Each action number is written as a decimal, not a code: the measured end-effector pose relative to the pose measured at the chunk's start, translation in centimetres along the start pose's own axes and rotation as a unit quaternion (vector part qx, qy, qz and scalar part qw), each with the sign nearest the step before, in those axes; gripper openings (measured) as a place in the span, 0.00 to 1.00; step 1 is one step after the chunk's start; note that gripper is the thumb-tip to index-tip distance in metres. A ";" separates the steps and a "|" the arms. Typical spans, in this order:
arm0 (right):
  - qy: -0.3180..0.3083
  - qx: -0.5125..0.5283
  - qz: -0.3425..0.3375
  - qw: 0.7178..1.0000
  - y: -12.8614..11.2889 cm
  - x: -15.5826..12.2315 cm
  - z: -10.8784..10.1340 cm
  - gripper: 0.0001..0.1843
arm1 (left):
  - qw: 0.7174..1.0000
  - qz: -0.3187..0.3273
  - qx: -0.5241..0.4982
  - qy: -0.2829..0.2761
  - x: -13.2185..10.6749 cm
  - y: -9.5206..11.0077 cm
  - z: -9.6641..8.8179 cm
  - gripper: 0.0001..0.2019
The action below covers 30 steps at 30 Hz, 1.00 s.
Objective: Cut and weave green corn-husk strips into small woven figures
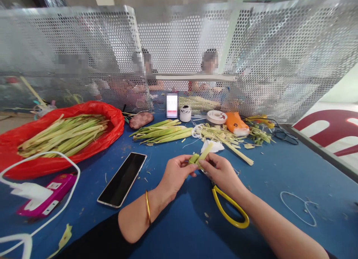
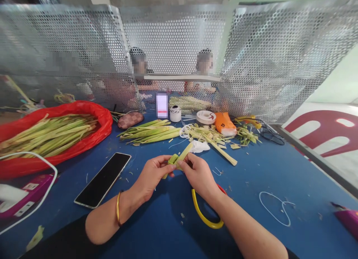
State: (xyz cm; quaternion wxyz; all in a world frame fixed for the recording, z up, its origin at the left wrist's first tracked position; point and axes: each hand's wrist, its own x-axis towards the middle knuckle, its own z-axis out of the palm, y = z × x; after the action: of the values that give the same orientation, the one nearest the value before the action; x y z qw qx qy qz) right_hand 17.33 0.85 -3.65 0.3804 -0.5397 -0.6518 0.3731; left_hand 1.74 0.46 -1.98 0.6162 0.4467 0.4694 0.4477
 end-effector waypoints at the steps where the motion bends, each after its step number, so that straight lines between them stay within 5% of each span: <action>1: 0.003 -0.008 0.003 1.000 0.0 0.0 0.0 0.16 | 1.000 0.002 0.003 0.005 0.0 0.0 0.0 0.13; 10: -0.098 -0.100 -0.084 0.987 -1.5 0.0 -3.8 0.11 | 0.998 -0.037 -0.035 0.026 1.0 -0.1 -1.2 0.12; 15: -0.154 0.093 -0.044 0.983 -2.1 -0.2 -4.6 0.11 | 0.997 -0.065 -0.041 -0.007 0.9 0.1 -1.3 0.13; 20: -0.200 0.298 0.014 0.933 -2.0 -0.5 -3.6 0.15 | 0.994 -0.089 -0.058 -0.017 0.5 0.3 -1.1 0.16; 27: -0.010 0.090 -0.125 0.988 -1.7 -0.4 -1.9 0.09 | 0.999 -0.037 0.005 -0.004 0.4 -0.2 -0.6 0.13; 30: 0.026 0.106 -0.104 0.989 -1.6 -0.4 -1.3 0.12 | 1.000 -0.021 0.012 -0.013 0.5 -0.7 -0.4 0.12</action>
State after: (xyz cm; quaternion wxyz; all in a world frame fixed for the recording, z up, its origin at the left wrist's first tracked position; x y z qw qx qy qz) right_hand 17.88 0.31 -1.73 0.4892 -0.4349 -0.6512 0.3841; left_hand 1.48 0.87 -2.79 0.6262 0.4498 0.4762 0.4227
